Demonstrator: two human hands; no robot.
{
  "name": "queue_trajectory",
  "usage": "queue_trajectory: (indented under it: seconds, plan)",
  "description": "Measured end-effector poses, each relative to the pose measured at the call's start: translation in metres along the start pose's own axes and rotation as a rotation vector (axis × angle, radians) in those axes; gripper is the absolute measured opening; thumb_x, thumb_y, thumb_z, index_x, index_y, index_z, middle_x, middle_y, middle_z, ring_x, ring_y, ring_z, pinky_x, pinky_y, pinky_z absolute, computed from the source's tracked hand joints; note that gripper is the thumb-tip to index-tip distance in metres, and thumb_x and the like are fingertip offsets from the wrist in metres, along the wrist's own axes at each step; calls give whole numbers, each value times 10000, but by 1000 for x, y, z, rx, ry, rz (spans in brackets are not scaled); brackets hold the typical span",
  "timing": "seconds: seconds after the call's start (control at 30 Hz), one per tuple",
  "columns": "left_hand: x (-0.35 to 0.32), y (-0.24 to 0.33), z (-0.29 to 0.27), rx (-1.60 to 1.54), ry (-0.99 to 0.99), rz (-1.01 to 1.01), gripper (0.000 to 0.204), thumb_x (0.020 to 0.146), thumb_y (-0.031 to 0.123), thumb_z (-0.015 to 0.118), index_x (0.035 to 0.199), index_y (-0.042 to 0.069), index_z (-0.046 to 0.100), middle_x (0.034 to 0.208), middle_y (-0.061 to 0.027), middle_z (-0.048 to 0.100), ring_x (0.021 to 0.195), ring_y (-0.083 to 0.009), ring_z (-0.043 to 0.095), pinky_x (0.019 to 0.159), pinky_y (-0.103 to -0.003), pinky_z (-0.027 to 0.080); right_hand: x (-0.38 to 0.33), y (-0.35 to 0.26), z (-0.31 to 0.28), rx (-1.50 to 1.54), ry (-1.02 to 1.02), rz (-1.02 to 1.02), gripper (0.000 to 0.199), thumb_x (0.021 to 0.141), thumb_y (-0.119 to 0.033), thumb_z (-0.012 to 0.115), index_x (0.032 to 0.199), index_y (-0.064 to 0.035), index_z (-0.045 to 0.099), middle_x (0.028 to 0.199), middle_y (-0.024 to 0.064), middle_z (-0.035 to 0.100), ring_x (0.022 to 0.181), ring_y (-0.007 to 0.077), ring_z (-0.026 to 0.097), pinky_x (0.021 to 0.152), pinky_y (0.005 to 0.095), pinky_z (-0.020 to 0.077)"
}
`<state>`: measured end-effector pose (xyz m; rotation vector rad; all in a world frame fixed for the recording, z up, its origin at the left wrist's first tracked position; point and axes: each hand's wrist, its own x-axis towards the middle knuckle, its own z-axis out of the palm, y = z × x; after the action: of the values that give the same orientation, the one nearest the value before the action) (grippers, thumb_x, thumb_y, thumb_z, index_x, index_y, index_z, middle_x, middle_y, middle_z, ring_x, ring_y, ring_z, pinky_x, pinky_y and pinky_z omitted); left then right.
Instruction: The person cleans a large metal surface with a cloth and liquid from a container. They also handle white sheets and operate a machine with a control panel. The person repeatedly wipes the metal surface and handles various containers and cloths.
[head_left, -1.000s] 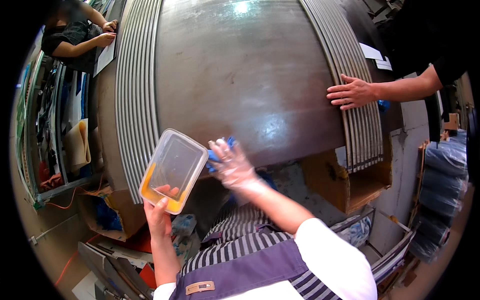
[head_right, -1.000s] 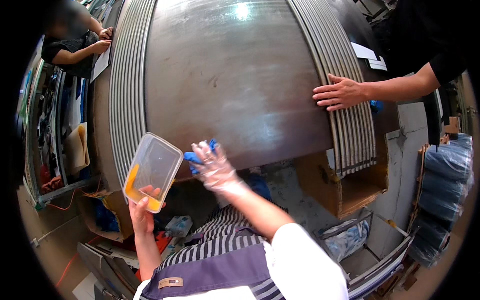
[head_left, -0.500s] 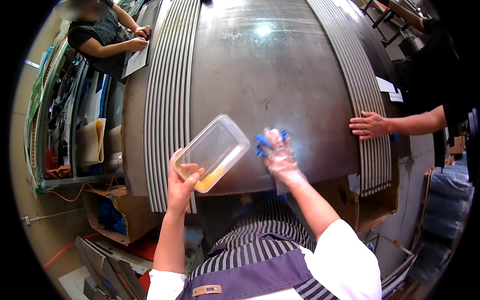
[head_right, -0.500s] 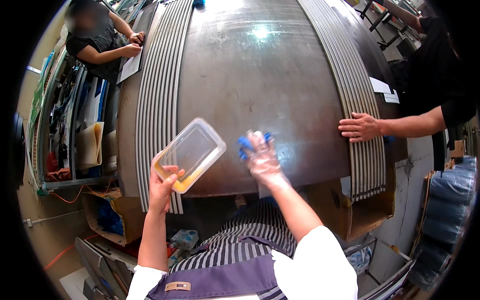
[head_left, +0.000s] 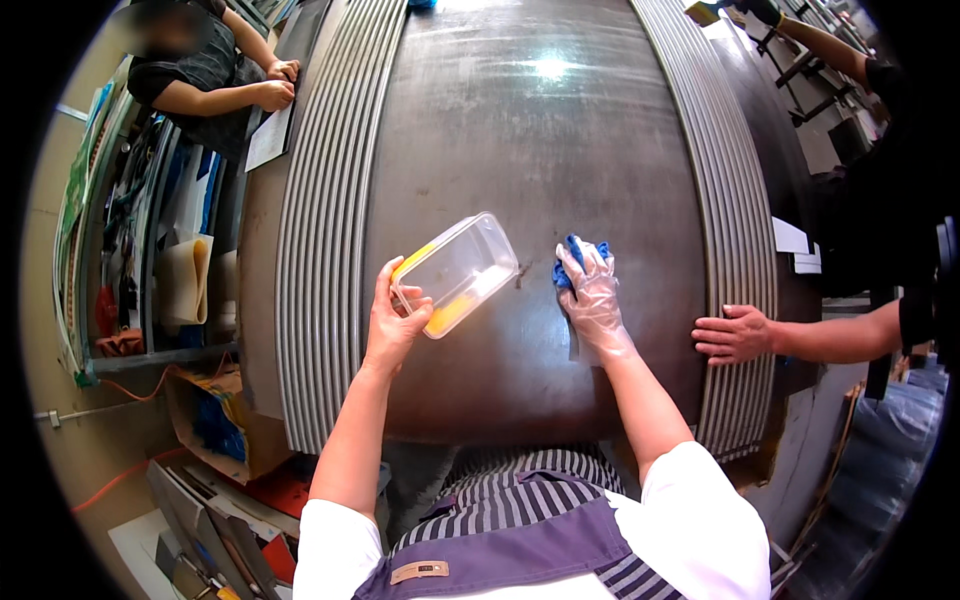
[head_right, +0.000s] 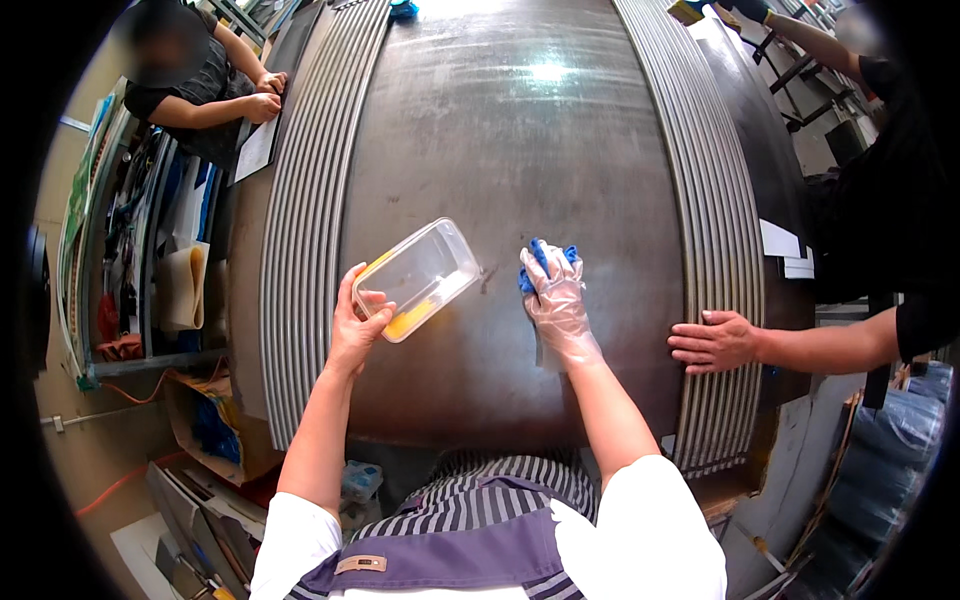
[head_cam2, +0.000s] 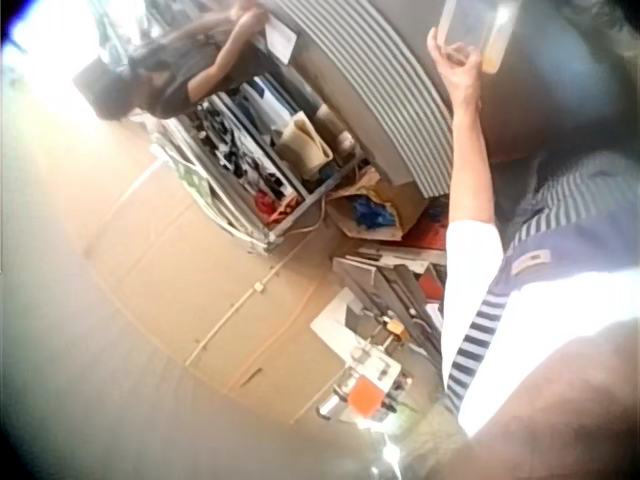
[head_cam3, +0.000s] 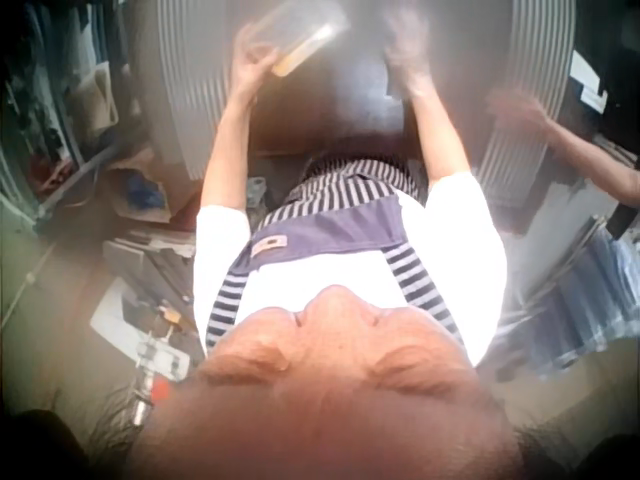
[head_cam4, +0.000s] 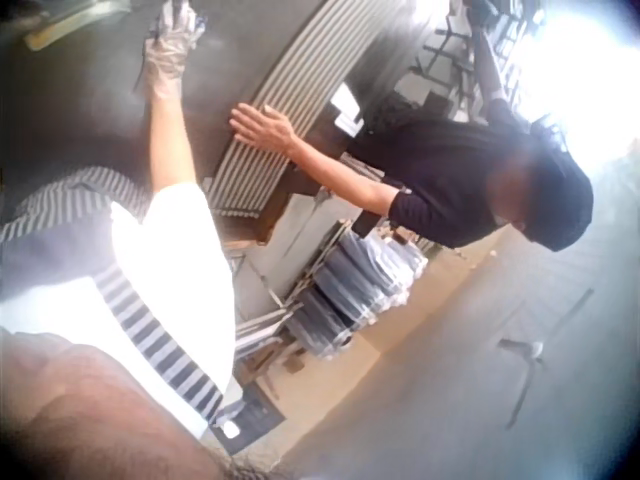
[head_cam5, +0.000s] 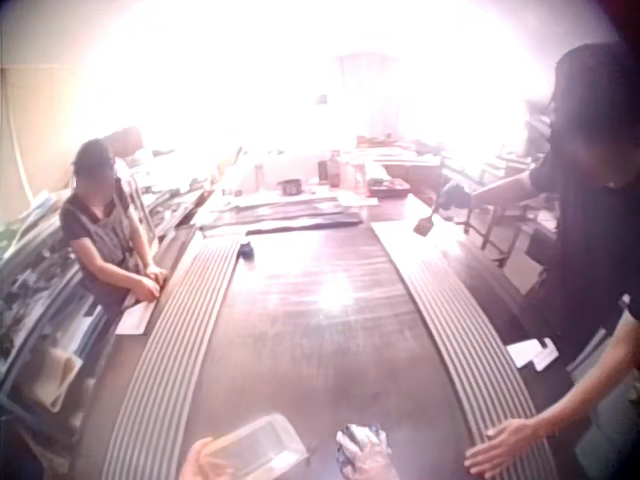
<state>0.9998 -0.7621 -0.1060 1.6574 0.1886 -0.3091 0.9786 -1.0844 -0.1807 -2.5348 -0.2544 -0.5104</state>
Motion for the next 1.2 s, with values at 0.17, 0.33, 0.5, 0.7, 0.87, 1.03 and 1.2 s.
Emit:
queue_trajectory:
  seconds: [0.17,0.33,0.5,0.7,0.87,1.03,1.2]
  plan:
    - [14,17,10,0,7,-23,802,771,55,749,1464,226,385,1052,-44,525,958,-164,617,841,-333,551,9,6,-4,128,97,16,604,775,-33,644,1365,-106,540,1385,186,521,1240,382,511,1052,485,403]
    - [17,19,7,104,13,-10,797,767,56,751,1458,225,394,1054,-47,520,954,-170,613,868,-351,543,24,-13,-1,410,26,198,657,804,-58,635,1438,-84,463,1418,224,486,1285,404,475,1091,446,374]
    - [16,17,0,52,16,-35,781,780,65,741,1459,220,388,1062,-55,517,962,-178,617,843,-341,550,32,-19,14,323,-21,166,623,819,-64,641,1418,-57,473,1409,237,486,1302,418,460,1110,449,353]
    - [-9,9,-31,-203,83,-167,738,812,106,724,1447,148,352,1100,-87,540,1054,-264,646,743,-367,606,45,-54,54,-123,-358,-60,567,840,-246,637,1382,-118,526,1525,156,344,1411,371,330,1110,644,264]
    - [-51,0,-65,-330,167,-150,578,840,109,697,1339,67,408,1139,-118,556,1071,-306,644,754,-472,624,97,-49,96,-136,-157,-41,491,862,-264,608,1336,-142,574,1529,114,354,1423,326,318,1123,624,257]
    - [-105,-18,-102,-450,301,-158,536,848,91,682,1316,59,422,1170,-137,569,1086,-329,637,740,-505,633,6,-81,53,-139,-461,-135,520,835,-292,628,1336,-159,585,1552,99,329,1440,307,301,1151,606,222]
    - [-125,-2,-113,-499,278,-190,724,825,62,682,1459,89,335,1166,-131,572,1087,-298,634,905,-450,560,103,-30,75,-266,-194,-8,613,882,-277,609,1452,-126,444,1554,145,306,1442,363,274,1133,604,236]
